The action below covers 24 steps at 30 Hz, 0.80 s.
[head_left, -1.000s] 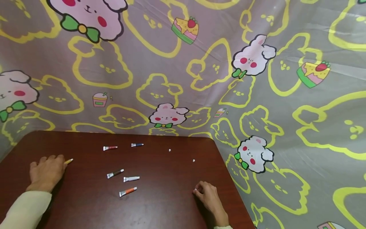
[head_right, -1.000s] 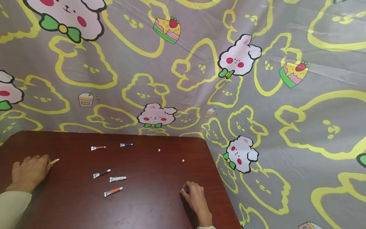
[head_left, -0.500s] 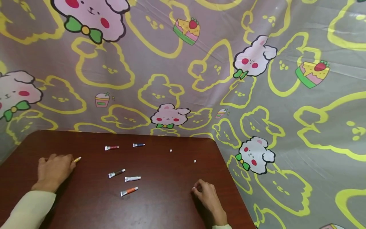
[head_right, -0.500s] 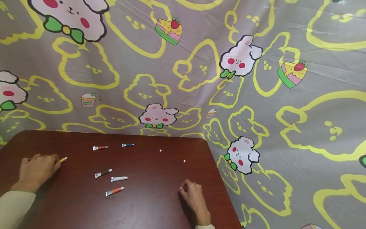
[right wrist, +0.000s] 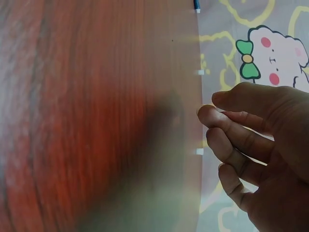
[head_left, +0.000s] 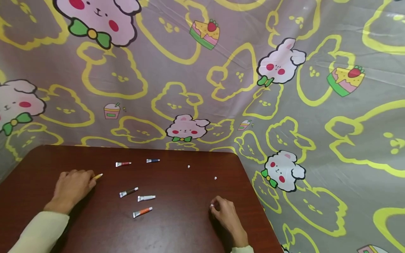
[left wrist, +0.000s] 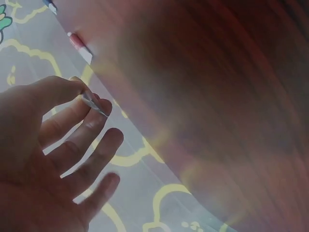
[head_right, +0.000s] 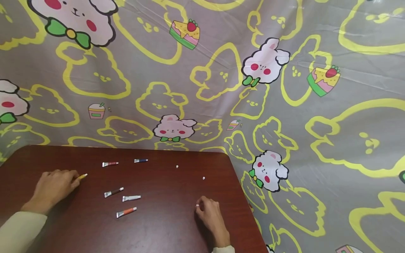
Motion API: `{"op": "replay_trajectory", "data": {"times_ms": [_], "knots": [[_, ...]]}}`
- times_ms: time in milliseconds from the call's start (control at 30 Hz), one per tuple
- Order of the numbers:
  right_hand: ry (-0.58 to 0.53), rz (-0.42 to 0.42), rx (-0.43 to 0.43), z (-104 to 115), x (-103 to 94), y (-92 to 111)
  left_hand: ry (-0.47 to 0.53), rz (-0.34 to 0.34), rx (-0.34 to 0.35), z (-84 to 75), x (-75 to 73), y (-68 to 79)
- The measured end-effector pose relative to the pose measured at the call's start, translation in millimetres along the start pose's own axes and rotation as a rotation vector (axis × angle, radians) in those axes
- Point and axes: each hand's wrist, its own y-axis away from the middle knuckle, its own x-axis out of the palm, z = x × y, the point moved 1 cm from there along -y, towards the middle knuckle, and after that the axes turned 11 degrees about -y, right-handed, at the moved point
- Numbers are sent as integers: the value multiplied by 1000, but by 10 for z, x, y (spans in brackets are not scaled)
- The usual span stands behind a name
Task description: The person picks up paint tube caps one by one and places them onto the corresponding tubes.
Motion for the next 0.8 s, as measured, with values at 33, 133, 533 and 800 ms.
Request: {"op": "replay_trajectory", "data": {"times_ms": [33, 133, 533, 800], "knots": [[1, -1, -8, 7, 6, -8, 2, -14, 17, -17, 3, -8], [-5, 0, -20, 25, 22, -33, 14, -41, 58, -65, 4, -28], [-43, 15, -57, 95, 80, -117, 32, -73, 109, -256, -19, -32], [-35, 6, -122, 150, 142, -162, 27, -122, 133, -368, -44, -47]]}}
